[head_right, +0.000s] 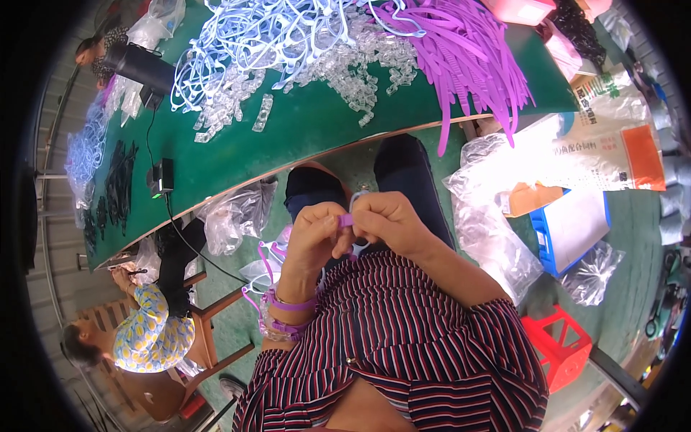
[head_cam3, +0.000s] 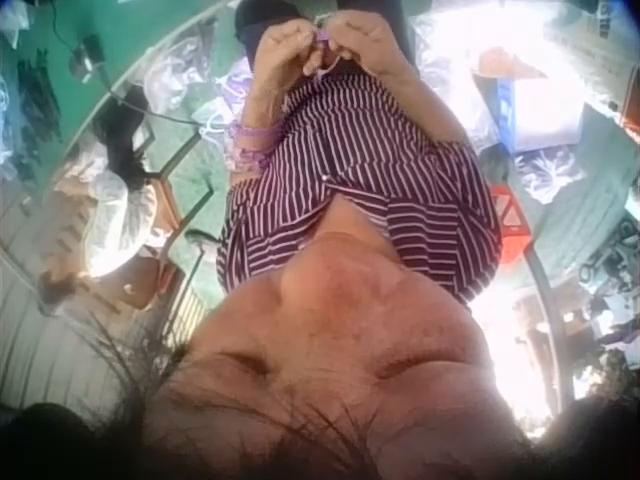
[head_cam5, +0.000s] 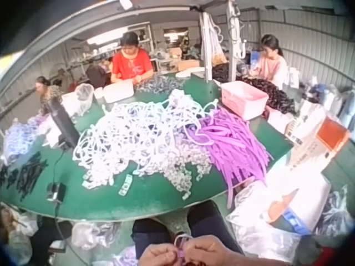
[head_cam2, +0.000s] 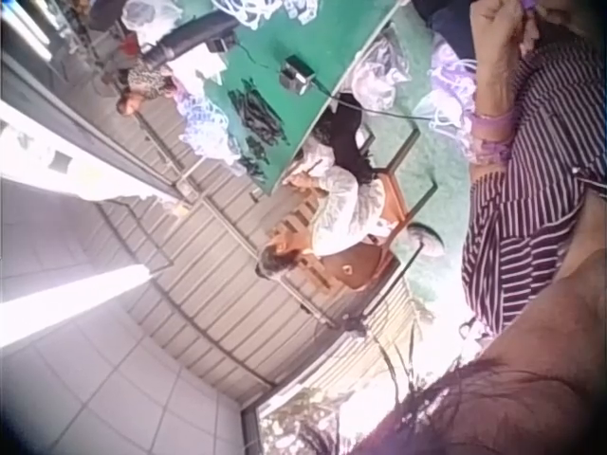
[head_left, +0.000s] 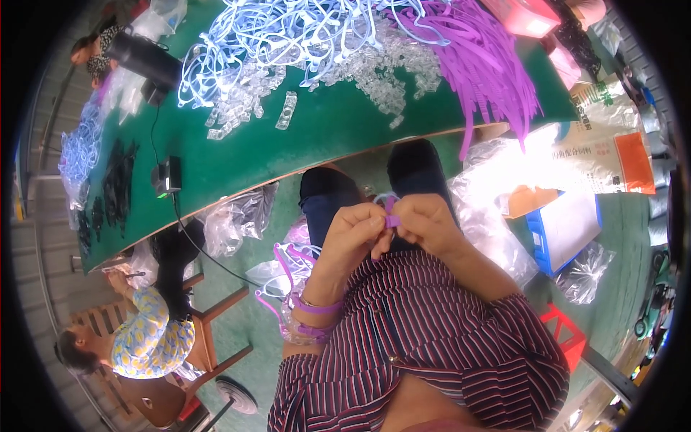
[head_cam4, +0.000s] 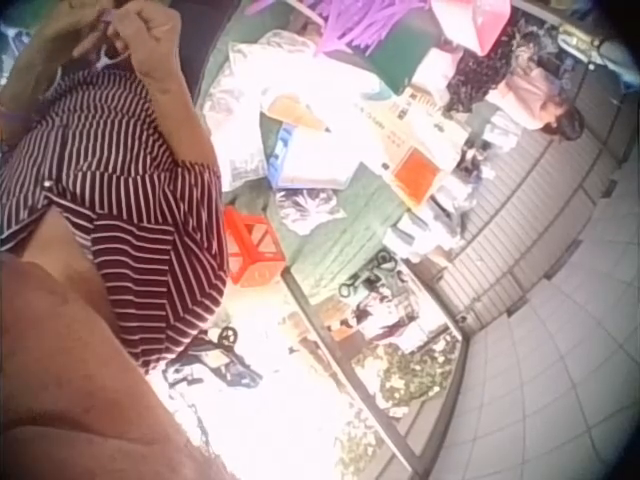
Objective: The person assembles toy accessories by hand, attaching clear plastic clips to purple fabric strips.
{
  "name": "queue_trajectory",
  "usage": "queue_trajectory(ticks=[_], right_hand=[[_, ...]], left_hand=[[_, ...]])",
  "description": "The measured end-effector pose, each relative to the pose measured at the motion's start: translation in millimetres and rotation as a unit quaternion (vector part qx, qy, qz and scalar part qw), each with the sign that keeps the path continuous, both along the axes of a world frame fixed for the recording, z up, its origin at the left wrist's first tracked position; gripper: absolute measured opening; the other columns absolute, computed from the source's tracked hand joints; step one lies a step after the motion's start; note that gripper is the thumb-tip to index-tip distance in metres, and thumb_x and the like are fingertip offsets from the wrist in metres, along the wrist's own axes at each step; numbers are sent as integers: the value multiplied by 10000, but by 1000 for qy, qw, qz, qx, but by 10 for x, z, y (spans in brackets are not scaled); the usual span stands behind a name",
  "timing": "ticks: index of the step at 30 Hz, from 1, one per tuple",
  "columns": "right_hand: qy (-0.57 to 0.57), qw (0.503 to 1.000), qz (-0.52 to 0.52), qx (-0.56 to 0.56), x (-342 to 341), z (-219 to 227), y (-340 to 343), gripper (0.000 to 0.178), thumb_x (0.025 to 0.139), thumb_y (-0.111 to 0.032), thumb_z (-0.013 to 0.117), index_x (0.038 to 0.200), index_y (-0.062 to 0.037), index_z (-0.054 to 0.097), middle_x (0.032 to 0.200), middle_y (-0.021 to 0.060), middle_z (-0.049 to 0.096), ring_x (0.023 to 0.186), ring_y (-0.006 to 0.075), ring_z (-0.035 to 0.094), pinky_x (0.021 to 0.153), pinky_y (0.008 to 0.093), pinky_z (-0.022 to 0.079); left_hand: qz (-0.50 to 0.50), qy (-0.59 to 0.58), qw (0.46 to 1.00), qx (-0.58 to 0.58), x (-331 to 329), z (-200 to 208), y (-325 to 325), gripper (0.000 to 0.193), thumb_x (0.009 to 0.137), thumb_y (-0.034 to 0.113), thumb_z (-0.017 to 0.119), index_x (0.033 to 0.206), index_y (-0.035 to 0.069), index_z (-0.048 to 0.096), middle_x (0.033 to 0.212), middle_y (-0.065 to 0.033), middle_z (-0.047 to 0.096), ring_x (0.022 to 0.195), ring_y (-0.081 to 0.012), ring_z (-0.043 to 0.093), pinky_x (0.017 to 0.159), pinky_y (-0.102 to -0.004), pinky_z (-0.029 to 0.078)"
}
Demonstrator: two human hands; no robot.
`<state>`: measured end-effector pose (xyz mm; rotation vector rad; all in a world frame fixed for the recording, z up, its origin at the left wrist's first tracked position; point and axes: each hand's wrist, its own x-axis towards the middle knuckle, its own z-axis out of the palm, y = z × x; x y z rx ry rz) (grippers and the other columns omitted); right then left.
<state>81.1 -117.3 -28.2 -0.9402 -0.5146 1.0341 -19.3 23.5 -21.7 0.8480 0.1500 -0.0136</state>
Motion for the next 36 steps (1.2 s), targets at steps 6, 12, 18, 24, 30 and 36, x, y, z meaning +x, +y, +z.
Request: queue_trajectory(ticks=[6, 12, 18, 24, 30, 36], right_hand=[[-558, 813, -166, -3, 198, 247, 138, 339, 619, -132, 750, 914, -50, 604, 785, 46, 523, 659, 156, 493, 565, 231, 417], [-469, 879, -88, -4, 213, 147, 70, 276, 630, -73, 733, 884, -45, 629, 787, 68, 526, 717, 194, 526, 609, 269, 426], [-404, 910, -92, 12, 148, 152, 67, 256, 656, -124, 743, 858, -24, 621, 790, 69, 536, 727, 177, 525, 615, 260, 410], [-398, 910, -116, 20, 149, 125, 78, 254, 659, -113, 740, 869, -31, 622, 796, 58, 537, 715, 158, 526, 620, 248, 414], [-390, 919, -55, -23, 192, 235, 59, 242, 675, -99, 720, 885, -33, 619, 802, 64, 556, 689, 165, 539, 590, 251, 419], [-448, 891, 1, -75, 264, 283, -6, 251, 663, -66, 708, 897, -37, 623, 769, 71, 595, 665, 176, 573, 576, 262, 444]], left_hand=[[17, 55, 988, 142, -22, 46, 24, 246, 916, 204, 453, 886, -10, 570, 662, -11, 530, 524, -38, 416, 468, -159, 315], [-34, 81, 977, 195, -17, 150, 73, 188, 900, 156, 472, 872, 3, 577, 657, 14, 528, 538, -17, 414, 467, -147, 298], [-40, 67, 982, 169, -33, 205, 97, 171, 884, 150, 493, 860, 7, 585, 652, 8, 537, 524, -17, 421, 458, -145, 301], [-22, 56, 989, 134, -90, 200, 94, 178, 885, 156, 494, 873, 4, 586, 663, -6, 552, 524, -26, 435, 461, -145, 318], [-13, 59, 986, 155, -89, 120, 120, 273, 913, 201, 459, 1031, -20, 568, 752, -37, 581, 611, -57, 487, 533, -168, 377], [-68, 62, 972, 214, -72, 177, 203, 336, 927, 225, 418, 1102, -34, 540, 763, -43, 575, 627, -72, 483, 555, -184, 384]])
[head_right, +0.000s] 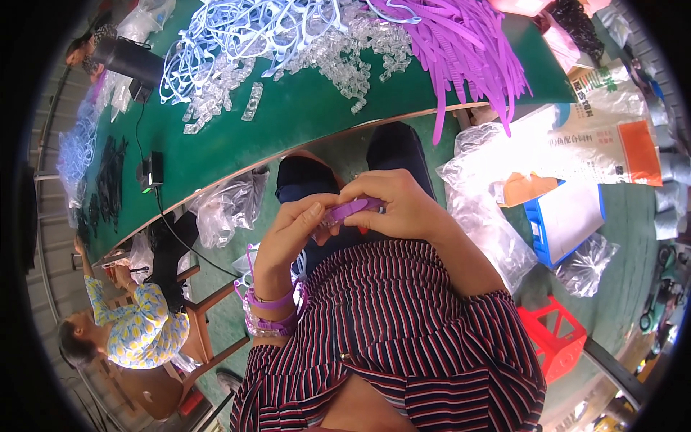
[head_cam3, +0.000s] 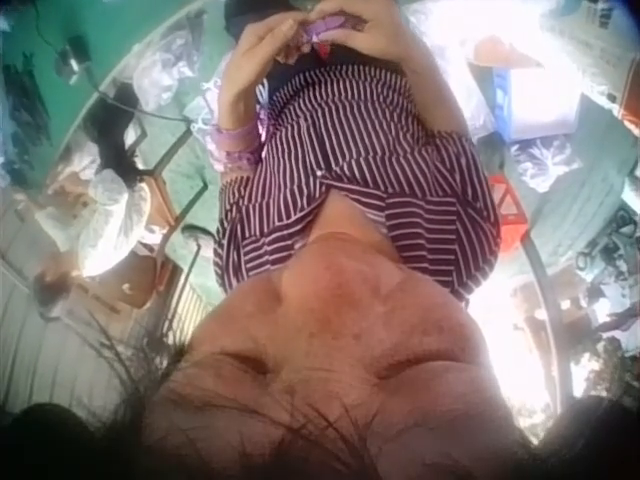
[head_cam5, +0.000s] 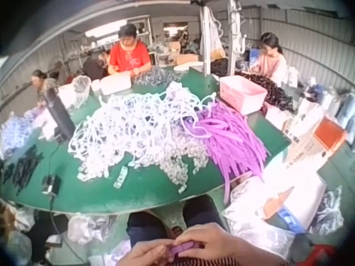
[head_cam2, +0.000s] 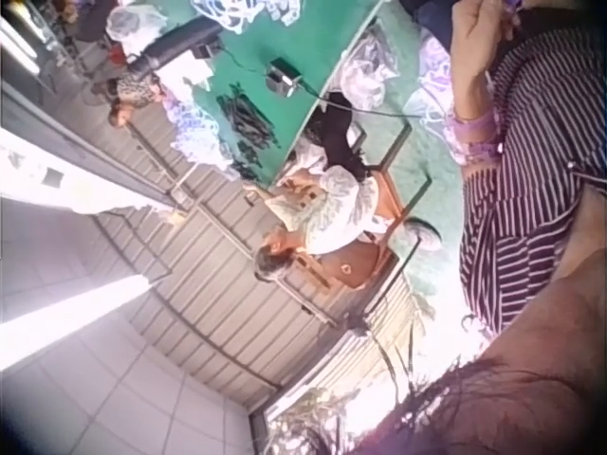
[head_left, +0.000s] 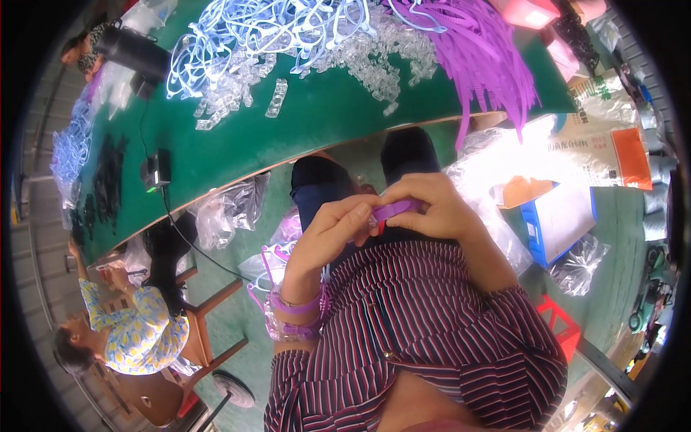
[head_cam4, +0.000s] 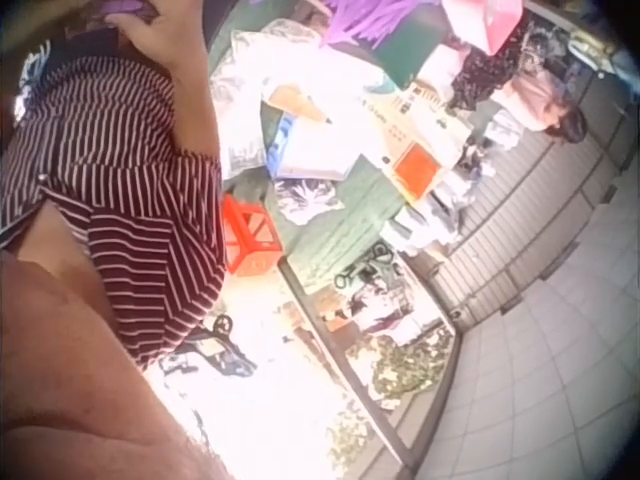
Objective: The person assembles toy accessories by hand, attaching clear plastic clips to purple fabric strips.
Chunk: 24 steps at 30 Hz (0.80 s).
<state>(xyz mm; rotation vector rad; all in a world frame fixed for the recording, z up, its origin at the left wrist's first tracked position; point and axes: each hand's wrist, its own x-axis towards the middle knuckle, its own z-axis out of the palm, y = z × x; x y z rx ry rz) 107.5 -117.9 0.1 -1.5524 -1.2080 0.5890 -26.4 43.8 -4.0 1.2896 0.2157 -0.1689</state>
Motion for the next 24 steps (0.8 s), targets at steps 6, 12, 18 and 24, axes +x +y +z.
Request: queue_trajectory(ticks=[6, 12, 18, 24], right_hand=[[-17, 1000, 7, 13, 33, -37, -52, 234, 650, -89, 721, 858, -38, 629, 780, 83, 617, 673, 185, 593, 579, 272, 448], [-27, 999, -23, -18, 25, 32, -63, 226, 653, -77, 719, 854, -32, 625, 740, 67, 591, 658, 183, 583, 581, 260, 447], [23, 999, -26, -21, 46, -48, -35, 225, 655, -63, 715, 856, -23, 623, 745, 63, 601, 652, 161, 583, 579, 252, 444], [9, 1000, -8, 16, 54, -124, -24, 241, 651, -75, 724, 868, -24, 634, 741, 61, 604, 646, 157, 579, 592, 246, 446]], left_hand=[[-37, 9, 999, -20, 12, 25, 29, 298, 910, 179, 431, 1068, -40, 557, 759, -38, 571, 628, -68, 481, 560, -186, 386], [-36, -32, 997, 68, 44, -73, 19, 226, 888, 172, 509, 954, -31, 582, 762, -24, 579, 709, -75, 529, 626, -184, 409], [-47, -19, 998, 36, 66, -150, 76, 211, 891, 192, 516, 894, -10, 576, 743, -11, 566, 680, -59, 489, 610, -189, 393], [-42, -34, 999, 6, 54, -125, 53, 221, 893, 199, 508, 914, -9, 579, 737, -3, 562, 662, -56, 474, 597, -188, 384]])
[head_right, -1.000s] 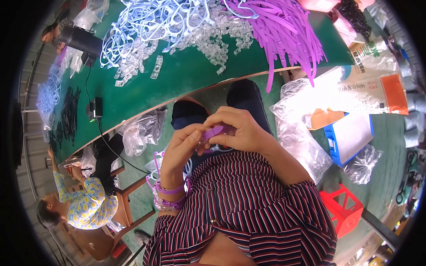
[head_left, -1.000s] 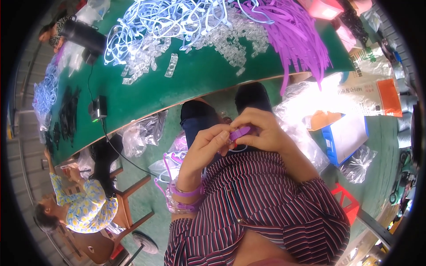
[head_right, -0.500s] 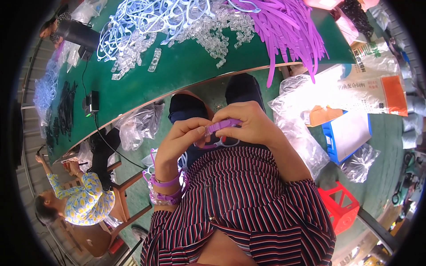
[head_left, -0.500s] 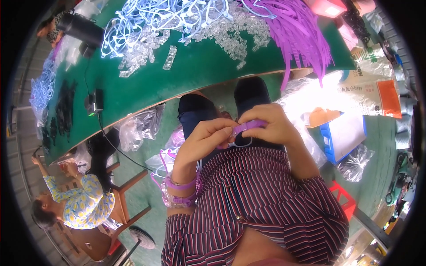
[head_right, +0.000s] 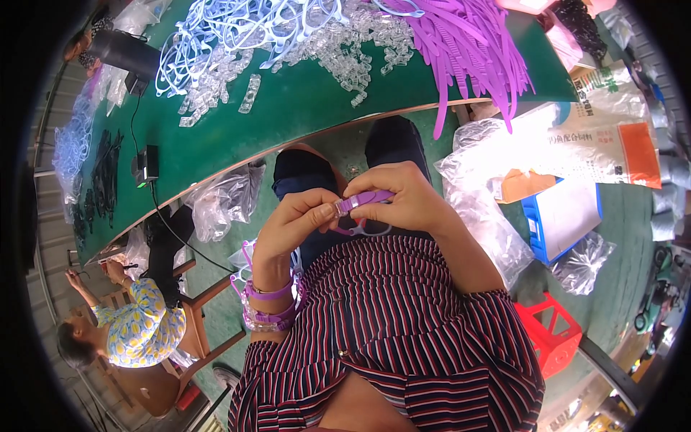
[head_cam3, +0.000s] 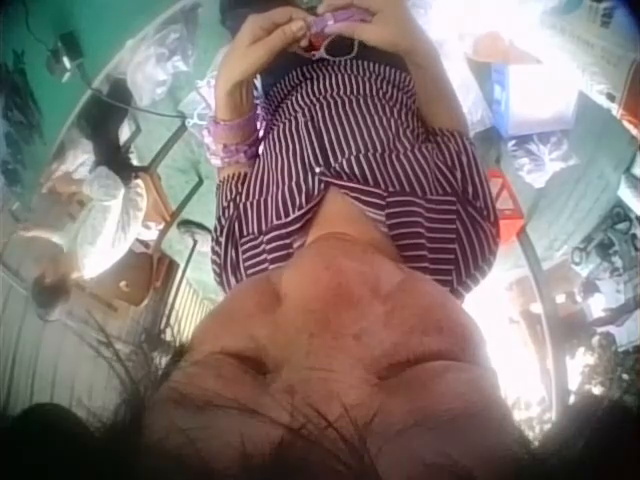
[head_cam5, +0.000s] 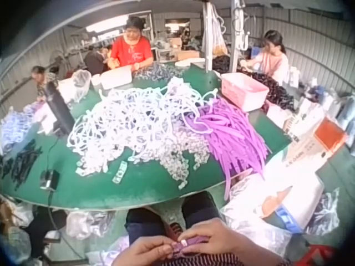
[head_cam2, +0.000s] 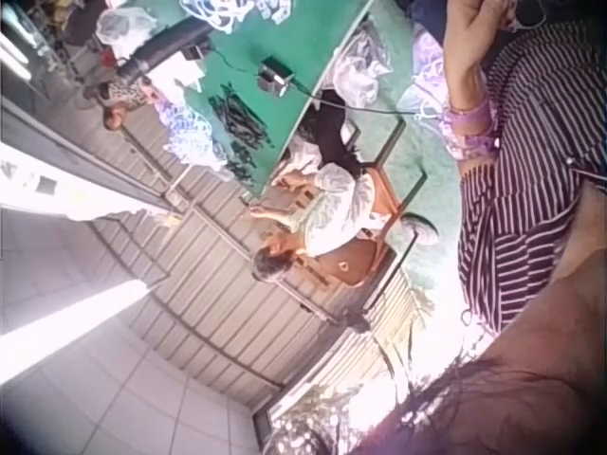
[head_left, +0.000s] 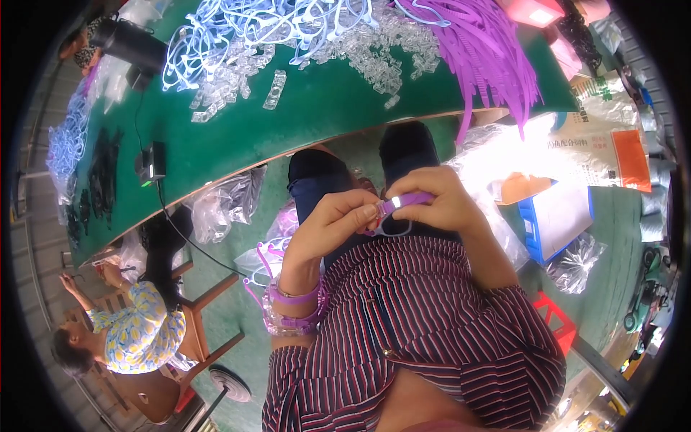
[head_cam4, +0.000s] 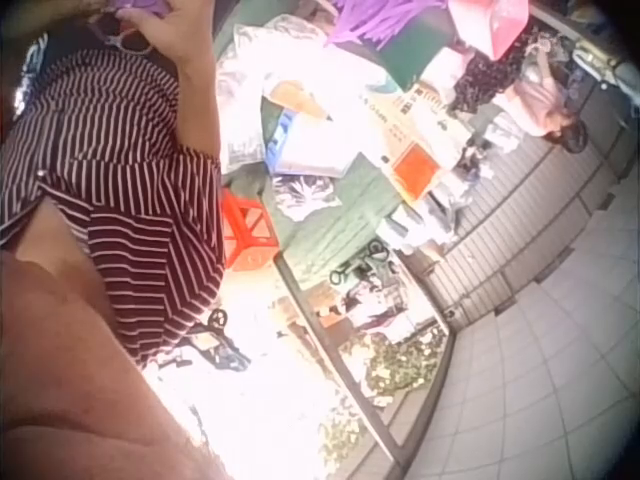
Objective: The person assembles toy accessories by hand, attaching clear plastic clips to purple fabric strips.
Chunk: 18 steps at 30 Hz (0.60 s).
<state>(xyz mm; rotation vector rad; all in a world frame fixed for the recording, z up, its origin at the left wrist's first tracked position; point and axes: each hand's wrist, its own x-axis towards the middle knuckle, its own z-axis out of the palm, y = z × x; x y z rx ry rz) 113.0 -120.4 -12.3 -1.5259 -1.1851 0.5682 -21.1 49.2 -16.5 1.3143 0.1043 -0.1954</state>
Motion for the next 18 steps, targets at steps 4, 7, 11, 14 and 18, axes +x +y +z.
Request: queue_trajectory(ticks=[4, 7, 11, 14, 18], right_hand=[[1, 999, -5, -38, 7, 64, 31, 255, 661, -91, 722, 890, -27, 632, 751, 58, 575, 647, 157, 556, 587, 246, 440], [-146, 969, -160, 116, 5, -52, 152, 290, 643, -122, 731, 890, -35, 608, 764, 50, 531, 621, 149, 516, 564, 247, 410], [20, 998, -63, -15, -131, -64, 144, 223, 699, -81, 690, 886, -22, 582, 769, 54, 526, 636, 109, 515, 561, 224, 410], [27, 996, -15, -80, -384, -190, 273, 157, 749, -111, 669, 806, -22, 553, 589, 10, 503, 522, 63, 478, 477, 218, 377], [-4, 997, 48, -59, -476, -174, 428, 185, 770, -189, 588, 749, -14, 534, 614, 114, 551, 528, 204, 551, 474, 332, 398]], left_hand=[[4, 0, 999, 42, 11, -6, 23, 220, 886, 192, 516, 922, -15, 580, 744, -17, 572, 660, -66, 489, 595, -191, 390], [69, 30, 988, -133, 6, -109, -1, 202, 882, 175, 506, 926, -10, 573, 783, -47, 590, 675, -84, 522, 616, -210, 416], [179, 8, 944, -278, -23, -174, -40, 278, 881, 217, 516, 1040, -11, 521, 908, -76, 594, 780, -148, 571, 731, -283, 452], [185, -18, 928, -323, -18, -380, -130, 328, 875, 224, 505, 1085, -27, 509, 969, -93, 581, 899, -174, 552, 812, -310, 430], [171, -20, 890, -423, 6, -668, -32, 310, 872, 227, 490, 1058, -16, 542, 1077, -112, 563, 995, -218, 534, 879, -349, 420]])
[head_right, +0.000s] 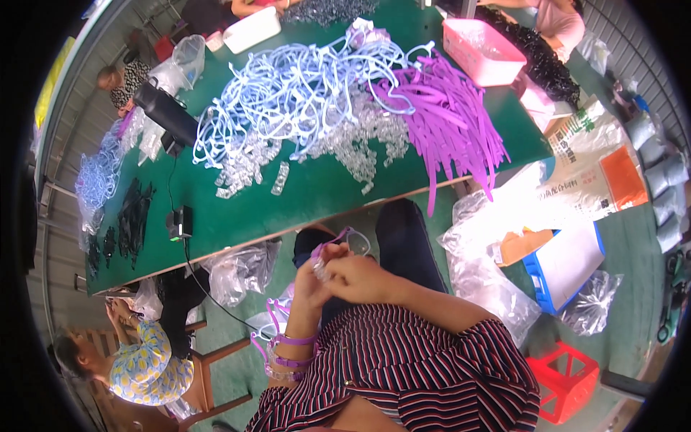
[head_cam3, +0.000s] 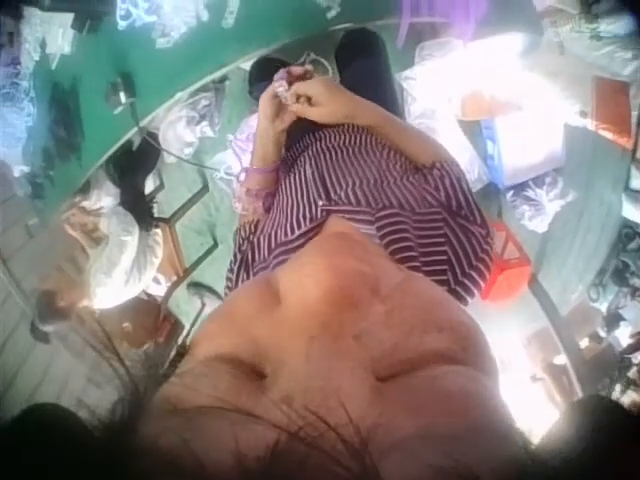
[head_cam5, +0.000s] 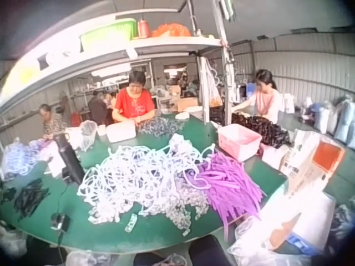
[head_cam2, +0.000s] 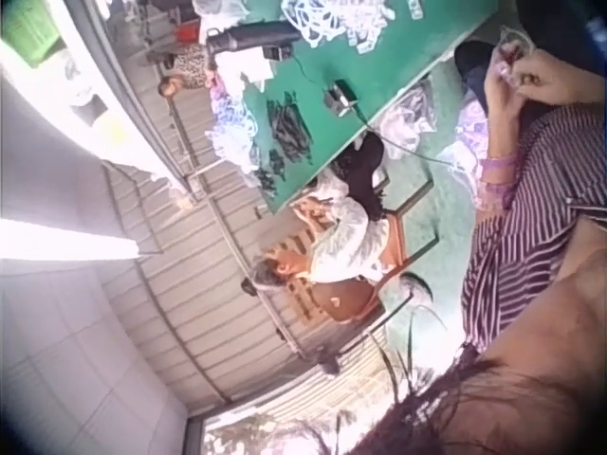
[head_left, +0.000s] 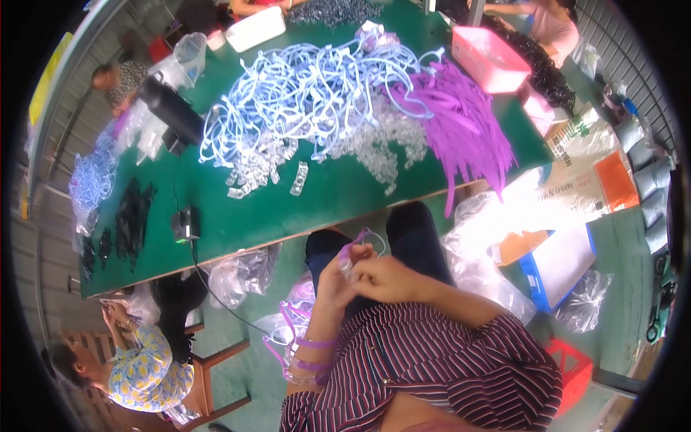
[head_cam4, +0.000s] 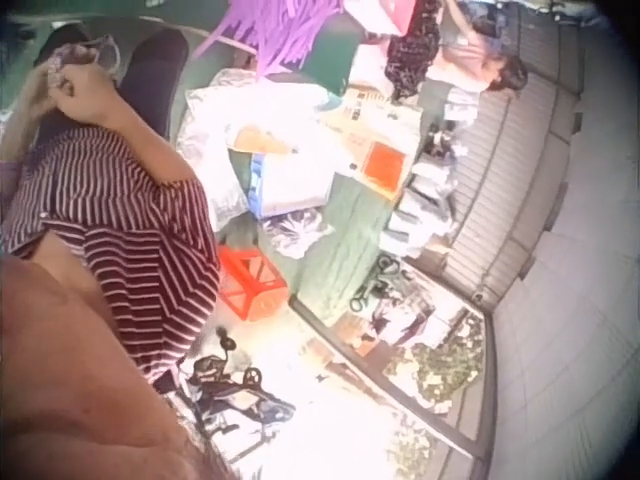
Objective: The person assembles toy accessories by hand, attaching clear plastic clips to purple fabric strips.
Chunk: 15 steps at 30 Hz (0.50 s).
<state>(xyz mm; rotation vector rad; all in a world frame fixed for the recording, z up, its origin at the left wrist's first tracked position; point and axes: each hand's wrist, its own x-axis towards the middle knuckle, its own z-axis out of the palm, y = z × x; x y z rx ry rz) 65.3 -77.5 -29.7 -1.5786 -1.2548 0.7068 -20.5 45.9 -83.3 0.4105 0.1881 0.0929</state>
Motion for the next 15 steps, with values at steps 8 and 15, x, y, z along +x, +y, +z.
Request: queue_trajectory(ticks=[8, 15], right_hand=[[73, 945, 311, 67, -308, 403, 396, 210, 828, -149, 525, 971, 5, 529, 726, 92, 580, 667, 136, 545, 611, 283, 435], [-350, 891, -251, 142, 1343, 782, 180, 227, 741, -108, 579, 965, -75, 576, 892, 130, 575, 858, 309, 546, 751, 381, 455]], left_hand=[[-176, 6, 909, 378, 558, 570, -105, 245, 870, 168, 529, 1062, 18, 557, 1025, -66, 585, 927, -137, 553, 790, -261, 443], [35, -22, 869, 492, 637, 758, -35, 177, 867, 112, 505, 979, -8, 571, 871, -33, 583, 847, -109, 542, 730, -233, 443]])
